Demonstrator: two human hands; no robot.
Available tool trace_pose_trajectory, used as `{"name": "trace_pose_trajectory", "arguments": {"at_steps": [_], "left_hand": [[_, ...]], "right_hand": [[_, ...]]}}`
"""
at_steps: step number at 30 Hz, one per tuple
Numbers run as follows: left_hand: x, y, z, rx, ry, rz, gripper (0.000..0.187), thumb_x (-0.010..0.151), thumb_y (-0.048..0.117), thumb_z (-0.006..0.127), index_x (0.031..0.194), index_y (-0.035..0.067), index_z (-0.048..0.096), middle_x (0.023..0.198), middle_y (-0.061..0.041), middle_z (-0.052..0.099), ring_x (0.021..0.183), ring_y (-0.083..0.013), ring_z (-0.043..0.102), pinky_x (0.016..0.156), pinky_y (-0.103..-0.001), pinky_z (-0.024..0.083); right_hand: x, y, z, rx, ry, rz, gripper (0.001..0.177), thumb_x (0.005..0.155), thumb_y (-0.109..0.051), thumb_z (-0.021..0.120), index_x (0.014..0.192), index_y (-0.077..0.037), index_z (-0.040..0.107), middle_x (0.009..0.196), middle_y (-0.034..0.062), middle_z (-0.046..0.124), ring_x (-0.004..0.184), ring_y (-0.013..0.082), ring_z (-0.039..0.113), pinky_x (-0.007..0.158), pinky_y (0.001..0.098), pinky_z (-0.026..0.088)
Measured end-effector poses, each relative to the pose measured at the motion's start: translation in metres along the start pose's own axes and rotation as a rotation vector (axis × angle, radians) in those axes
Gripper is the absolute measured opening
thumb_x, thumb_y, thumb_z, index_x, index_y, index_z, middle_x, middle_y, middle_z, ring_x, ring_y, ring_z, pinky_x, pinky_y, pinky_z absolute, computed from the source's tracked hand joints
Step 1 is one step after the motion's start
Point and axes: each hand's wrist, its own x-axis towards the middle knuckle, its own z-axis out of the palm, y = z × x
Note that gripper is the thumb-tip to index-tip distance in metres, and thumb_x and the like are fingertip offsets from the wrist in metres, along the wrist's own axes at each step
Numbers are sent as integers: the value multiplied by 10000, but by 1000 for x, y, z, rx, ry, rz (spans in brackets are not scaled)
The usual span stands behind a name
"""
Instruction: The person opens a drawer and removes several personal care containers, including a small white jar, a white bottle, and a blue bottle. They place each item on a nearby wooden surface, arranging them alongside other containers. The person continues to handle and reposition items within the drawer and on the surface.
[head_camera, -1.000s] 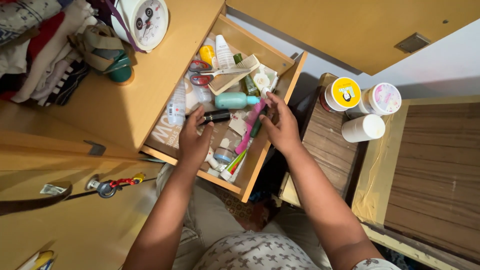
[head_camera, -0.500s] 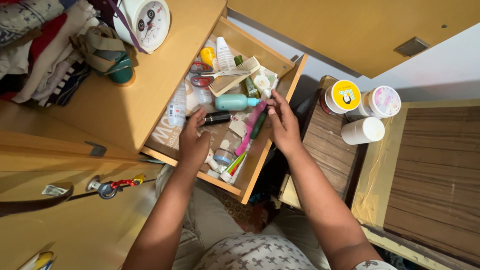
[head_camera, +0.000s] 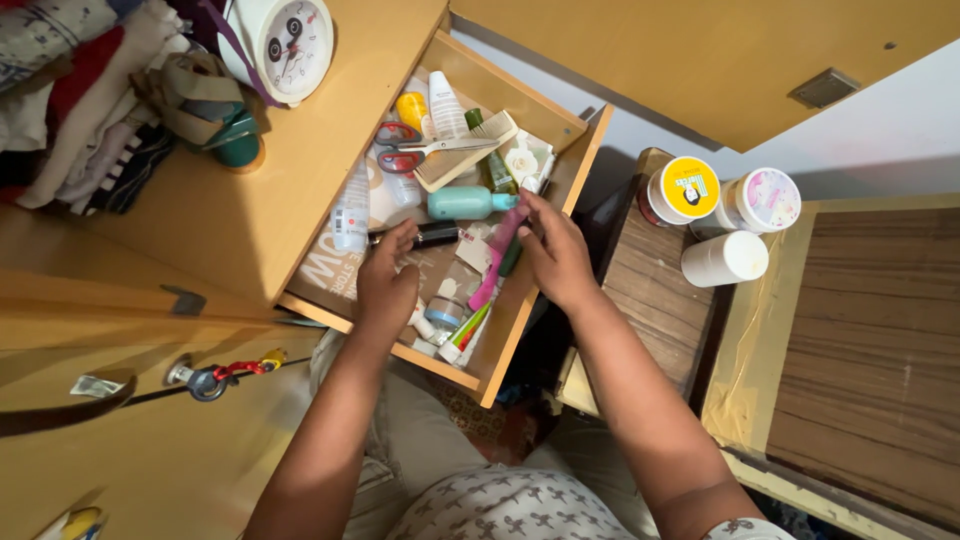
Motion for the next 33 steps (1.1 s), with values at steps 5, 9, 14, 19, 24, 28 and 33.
{"name": "trace_pose_trajectory", "arguments": {"at_steps": [5, 9, 14, 19, 24, 28, 33], "left_hand": [[1, 0, 1, 39, -15, 76, 696, 768, -35, 500, 1426, 172, 595, 1333, -126, 661, 1244, -299, 622, 1095, -402, 455], [-3, 14, 2, 155, -41, 185, 663, 771, 8, 542, 1403, 192, 624, 1307, -95, 678, 1220, -265, 643, 1095, -383, 461], [-3, 30, 6, 252, -43, 309, 656, 758, 14, 548, 1387, 177, 641, 1278, -106, 690, 1172, -288, 671, 1050, -400, 499], [21, -3, 14, 355, -104, 304, 590, 788, 112, 620, 1367, 222, 643, 1245, -46, 695, 1175, -274, 666, 1029, -403, 507], [18, -6, 21, 456, -360, 212, 515, 767, 228, 716, 1280, 227, 664, 1157, -29, 730, 1101, -261, 709, 966, -405, 548], [21, -13, 23, 454, -424, 189, 446, 737, 203, 753, 1178, 236, 696, 1046, -24, 760, 1038, -257, 733, 910, -406, 572], [20, -16, 23, 510, -371, 319, 397, 745, 185, 760, 1135, 216, 694, 985, -46, 758, 968, -274, 742, 848, -402, 585]], "right_hand": [[-3, 29, 11, -201, -51, -65, 557, 946, -213, 690, 1479, -194, 533, 1191, 98, 679, 1122, 337, 621, 954, 489, 457], [-4, 29, 19, -462, -157, -46, 703, 861, -272, 714, 1513, -276, 452, 1349, 8, 617, 1222, 266, 567, 990, 451, 388], [22, 32, 23, -576, -111, -84, 729, 824, -340, 711, 1497, -269, 440, 1260, 43, 615, 1022, 326, 655, 855, 492, 482], [44, 35, 30, -559, -64, -112, 476, 892, -350, 641, 1362, -301, 577, 1125, 5, 646, 961, 316, 701, 787, 469, 549], [50, 61, 35, -375, -168, -11, 396, 847, -384, 646, 1239, -430, 626, 987, -86, 693, 964, 240, 708, 836, 435, 575], [48, 55, 31, -389, -205, -20, 365, 837, -369, 653, 1200, -410, 634, 929, -98, 700, 919, 233, 718, 814, 441, 575], [49, 40, 26, -325, -211, 4, 315, 832, -293, 644, 1139, -346, 690, 818, -23, 707, 873, 299, 712, 803, 475, 576]]}}
